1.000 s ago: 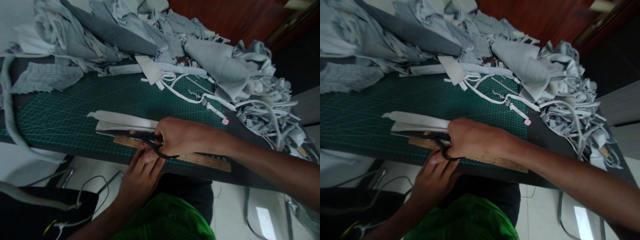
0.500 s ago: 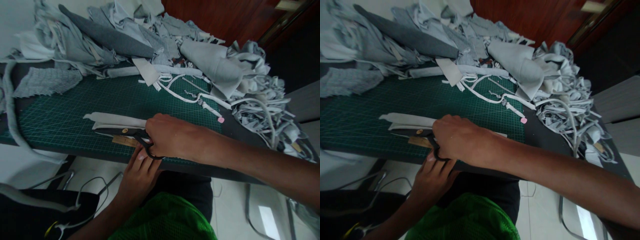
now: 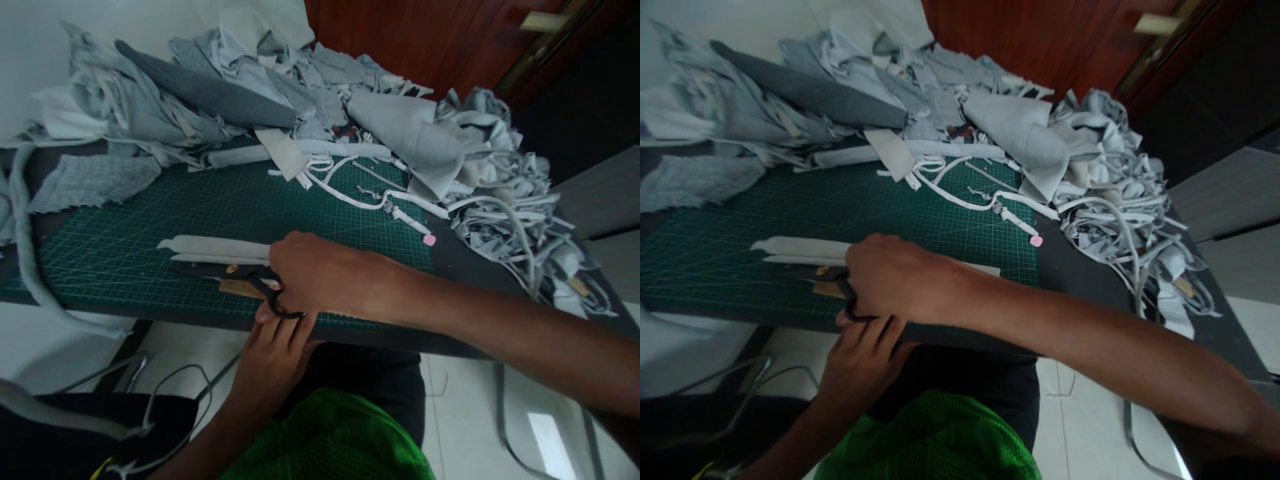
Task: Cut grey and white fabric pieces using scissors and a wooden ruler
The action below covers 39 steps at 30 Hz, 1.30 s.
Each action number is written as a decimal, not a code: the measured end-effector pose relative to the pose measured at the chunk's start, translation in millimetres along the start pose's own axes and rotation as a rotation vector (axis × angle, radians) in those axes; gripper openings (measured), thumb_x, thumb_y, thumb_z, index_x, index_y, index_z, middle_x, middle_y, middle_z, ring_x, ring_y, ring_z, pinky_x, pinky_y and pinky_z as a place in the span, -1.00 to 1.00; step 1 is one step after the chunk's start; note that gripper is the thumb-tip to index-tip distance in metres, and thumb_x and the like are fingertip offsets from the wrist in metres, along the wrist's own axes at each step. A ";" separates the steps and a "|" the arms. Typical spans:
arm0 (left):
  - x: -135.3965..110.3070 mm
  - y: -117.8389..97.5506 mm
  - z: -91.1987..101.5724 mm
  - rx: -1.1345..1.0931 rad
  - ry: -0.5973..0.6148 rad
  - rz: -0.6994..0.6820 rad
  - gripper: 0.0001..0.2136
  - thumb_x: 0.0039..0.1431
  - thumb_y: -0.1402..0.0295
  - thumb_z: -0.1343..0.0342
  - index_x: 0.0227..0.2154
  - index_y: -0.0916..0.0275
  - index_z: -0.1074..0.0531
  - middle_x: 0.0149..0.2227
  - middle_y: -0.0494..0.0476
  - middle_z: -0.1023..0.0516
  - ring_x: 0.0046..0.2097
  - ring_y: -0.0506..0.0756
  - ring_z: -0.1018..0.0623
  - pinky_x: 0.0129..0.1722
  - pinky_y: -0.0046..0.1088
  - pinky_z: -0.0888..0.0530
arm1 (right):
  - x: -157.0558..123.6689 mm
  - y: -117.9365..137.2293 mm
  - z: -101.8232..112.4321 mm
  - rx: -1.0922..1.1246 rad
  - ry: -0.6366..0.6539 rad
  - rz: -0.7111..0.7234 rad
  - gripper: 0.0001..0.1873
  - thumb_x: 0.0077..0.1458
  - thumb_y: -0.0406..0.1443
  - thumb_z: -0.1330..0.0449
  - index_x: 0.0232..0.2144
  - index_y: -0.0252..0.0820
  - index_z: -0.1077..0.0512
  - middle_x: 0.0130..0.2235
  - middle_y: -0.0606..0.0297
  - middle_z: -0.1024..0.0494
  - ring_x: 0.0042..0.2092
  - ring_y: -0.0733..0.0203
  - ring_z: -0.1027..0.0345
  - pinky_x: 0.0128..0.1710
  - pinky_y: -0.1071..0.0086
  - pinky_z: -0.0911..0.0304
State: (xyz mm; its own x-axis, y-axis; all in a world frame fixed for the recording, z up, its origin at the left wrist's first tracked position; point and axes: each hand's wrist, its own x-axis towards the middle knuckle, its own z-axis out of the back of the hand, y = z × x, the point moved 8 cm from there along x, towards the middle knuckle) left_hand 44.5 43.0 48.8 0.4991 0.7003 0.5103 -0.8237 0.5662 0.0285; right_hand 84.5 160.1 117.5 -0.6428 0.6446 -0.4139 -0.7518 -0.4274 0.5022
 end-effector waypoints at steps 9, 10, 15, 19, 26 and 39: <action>5.6 0.0 -0.3 -0.040 0.022 0.000 -0.58 0.45 0.27 0.01 0.24 0.39 -0.39 0.20 0.36 -0.54 0.19 0.30 -0.49 0.34 -0.08 -0.27 | -27.9 -56.5 18.9 0.340 -0.029 0.200 -0.52 0.18 0.03 -0.32 -0.53 -0.24 -0.44 -0.58 0.49 -0.30 -0.53 0.42 -0.11 -0.53 0.48 0.09; 5.6 0.3 -1.0 -0.050 0.022 0.007 -0.57 0.45 0.26 0.02 0.25 0.38 -0.38 0.21 0.36 -0.53 0.20 0.29 -0.49 0.36 -0.08 -0.25 | -34.9 -66.9 27.0 0.282 -0.153 0.164 -0.53 0.18 0.00 -0.33 -0.54 -0.23 -0.42 -0.58 0.49 -0.28 -0.52 0.41 -0.11 -0.51 0.46 0.09; 2.3 1.0 -2.8 -0.080 0.001 0.034 -0.55 0.46 0.23 0.01 0.28 0.37 -0.35 0.23 0.36 -0.51 0.24 0.28 -0.46 0.40 -0.09 -0.19 | -71.0 -117.8 48.8 -0.143 -0.529 -0.092 -0.69 0.16 -0.18 -0.36 -0.53 -0.20 -0.42 -0.56 0.41 -0.37 -0.50 0.34 -0.18 -0.44 0.39 0.05; 0.5 1.7 -2.9 -0.108 0.037 0.002 -0.51 0.44 0.21 -0.06 0.29 0.39 -0.32 0.27 0.38 -0.44 0.29 0.30 -0.40 0.41 -0.07 -0.17 | -80.8 -157.1 44.3 -0.318 -0.494 -0.213 -0.82 0.15 -0.23 -0.33 -0.45 -0.18 -0.50 -0.49 0.32 -0.49 -0.45 0.26 -0.27 -0.43 0.36 0.03; 0.8 8.6 3.9 -0.154 0.093 -0.045 -0.50 0.44 0.27 -0.02 0.35 0.35 -0.24 0.34 0.35 -0.33 0.38 0.33 -0.27 0.38 -0.05 -0.22 | -81.7 -185.0 38.2 -0.323 -0.403 -0.209 -0.86 0.18 -0.23 -0.34 -0.28 -0.19 -0.56 -0.41 0.27 -0.57 -0.39 0.20 -0.39 -0.40 0.36 -0.05; 16.7 49.0 1.9 -0.213 0.085 0.029 -0.60 0.45 0.33 0.00 0.29 0.19 -0.31 0.21 0.23 -0.47 0.27 0.25 -0.41 0.40 0.01 -0.22 | -116.5 -182.2 52.5 -0.128 -0.776 0.088 -0.76 0.31 -0.49 -0.13 -0.07 -0.26 -0.55 -0.02 0.03 -0.63 0.03 0.03 -0.52 0.12 0.12 -0.37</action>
State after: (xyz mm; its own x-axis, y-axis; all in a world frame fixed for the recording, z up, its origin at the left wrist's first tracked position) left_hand 12.0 81.6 60.4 0.5039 0.7468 0.4340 -0.7674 0.6177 -0.1721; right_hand 304.1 196.2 114.1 -0.4501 0.8429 0.2947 -0.7445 -0.5365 0.3973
